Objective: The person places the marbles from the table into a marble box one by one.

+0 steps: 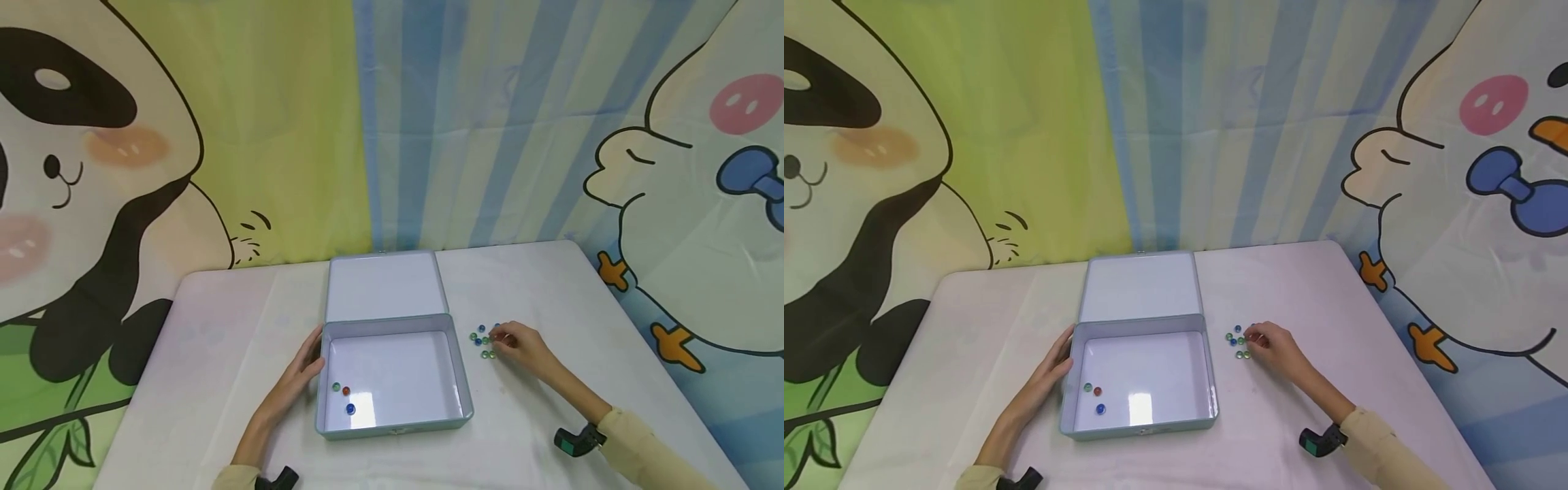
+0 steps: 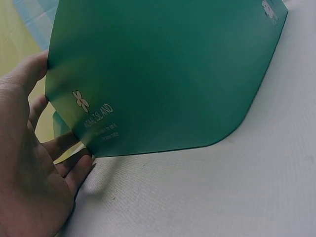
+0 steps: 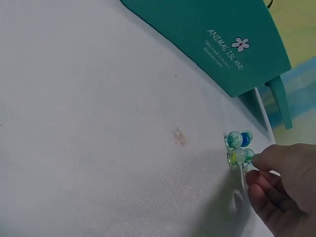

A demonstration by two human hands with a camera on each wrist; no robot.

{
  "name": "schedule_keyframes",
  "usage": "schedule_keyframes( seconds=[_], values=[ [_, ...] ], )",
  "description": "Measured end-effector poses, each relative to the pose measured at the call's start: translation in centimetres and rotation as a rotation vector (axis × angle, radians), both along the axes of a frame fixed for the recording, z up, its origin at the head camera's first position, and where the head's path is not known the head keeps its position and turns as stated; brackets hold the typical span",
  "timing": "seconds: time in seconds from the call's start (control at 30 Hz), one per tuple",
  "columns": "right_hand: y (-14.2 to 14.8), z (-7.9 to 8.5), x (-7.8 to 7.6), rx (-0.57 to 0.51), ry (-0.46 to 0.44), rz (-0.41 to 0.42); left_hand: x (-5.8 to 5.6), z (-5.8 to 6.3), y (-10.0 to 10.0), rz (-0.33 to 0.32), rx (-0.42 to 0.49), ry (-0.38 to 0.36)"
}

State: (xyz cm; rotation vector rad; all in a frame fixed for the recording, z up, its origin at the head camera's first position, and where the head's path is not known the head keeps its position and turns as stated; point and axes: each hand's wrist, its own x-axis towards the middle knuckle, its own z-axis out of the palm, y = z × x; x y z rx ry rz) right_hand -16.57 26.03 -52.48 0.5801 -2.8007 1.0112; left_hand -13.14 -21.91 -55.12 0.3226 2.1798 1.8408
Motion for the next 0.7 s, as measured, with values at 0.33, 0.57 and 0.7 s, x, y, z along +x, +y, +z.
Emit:
schedule_keyframes(
  seconds=[0.33, 0.57, 0.7],
  values=[
    [-0.2, -0.5, -0.8, 0.062, -0.011, -0.009, 0.1, 0.0, 0.1, -0.001, 0.013, 0.009],
    [-0.3, -0.7, -1.1, 0.082, -0.016, -0.006, 0.0, -0.1, 0.1, 0.004, 0.000, 0.000],
    [-0.4, -0.8, -1.2, 0.088, -0.037, -0.009, 0.0, 0.0, 0.1, 0.007, -0.001, 0.002]
  ],
)
